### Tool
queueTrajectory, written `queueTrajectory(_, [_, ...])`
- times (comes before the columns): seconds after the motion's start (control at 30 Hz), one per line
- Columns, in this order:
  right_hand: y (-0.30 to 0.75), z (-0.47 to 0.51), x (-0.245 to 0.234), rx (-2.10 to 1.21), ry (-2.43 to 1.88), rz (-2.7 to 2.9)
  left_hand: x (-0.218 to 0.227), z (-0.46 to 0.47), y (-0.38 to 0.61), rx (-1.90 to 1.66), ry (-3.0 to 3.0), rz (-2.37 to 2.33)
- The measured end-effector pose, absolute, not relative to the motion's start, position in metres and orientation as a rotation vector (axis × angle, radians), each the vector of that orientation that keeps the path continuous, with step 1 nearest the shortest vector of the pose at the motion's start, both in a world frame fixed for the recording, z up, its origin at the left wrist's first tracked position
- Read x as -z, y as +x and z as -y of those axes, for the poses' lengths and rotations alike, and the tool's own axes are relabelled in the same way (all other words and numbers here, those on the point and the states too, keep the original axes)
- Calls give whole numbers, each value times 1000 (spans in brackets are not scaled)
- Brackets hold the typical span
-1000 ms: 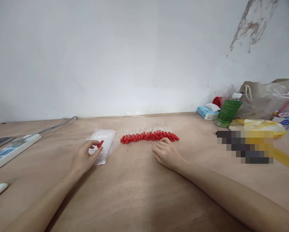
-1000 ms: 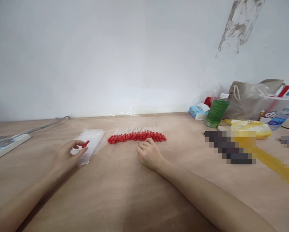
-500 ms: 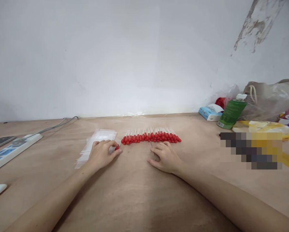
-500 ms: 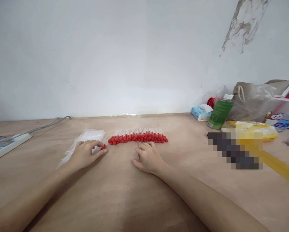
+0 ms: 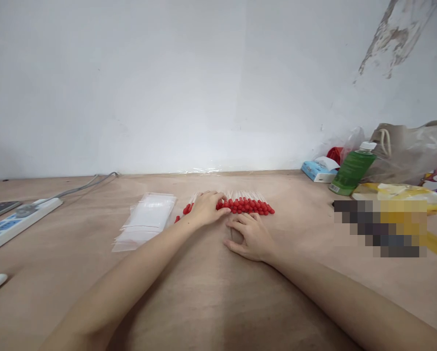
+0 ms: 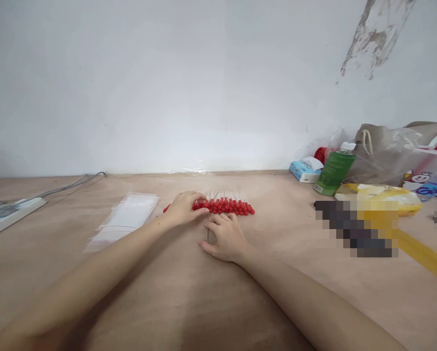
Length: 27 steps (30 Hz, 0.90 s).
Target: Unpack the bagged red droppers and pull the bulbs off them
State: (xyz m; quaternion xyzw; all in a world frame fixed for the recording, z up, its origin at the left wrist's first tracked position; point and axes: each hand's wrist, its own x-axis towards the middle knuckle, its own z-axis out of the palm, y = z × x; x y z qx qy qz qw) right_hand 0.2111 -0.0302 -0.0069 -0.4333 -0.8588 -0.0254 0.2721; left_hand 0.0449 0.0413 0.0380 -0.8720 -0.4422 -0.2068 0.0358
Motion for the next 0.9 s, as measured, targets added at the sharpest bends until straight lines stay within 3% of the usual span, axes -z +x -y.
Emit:
queueTrajectory(0.3, [212, 30, 10, 94, -1141, 2144, -36, -50, 51, 778, -2615, 1338])
queueTrajectory(0.57, [228, 29, 7, 249, -1076, 1772, -25, 20, 4, 1599, -2674, 1304])
queueTrajectory(0.9, [235, 40, 11, 374, -787, 2240, -1, 47, -7, 1357, -2951, 1068])
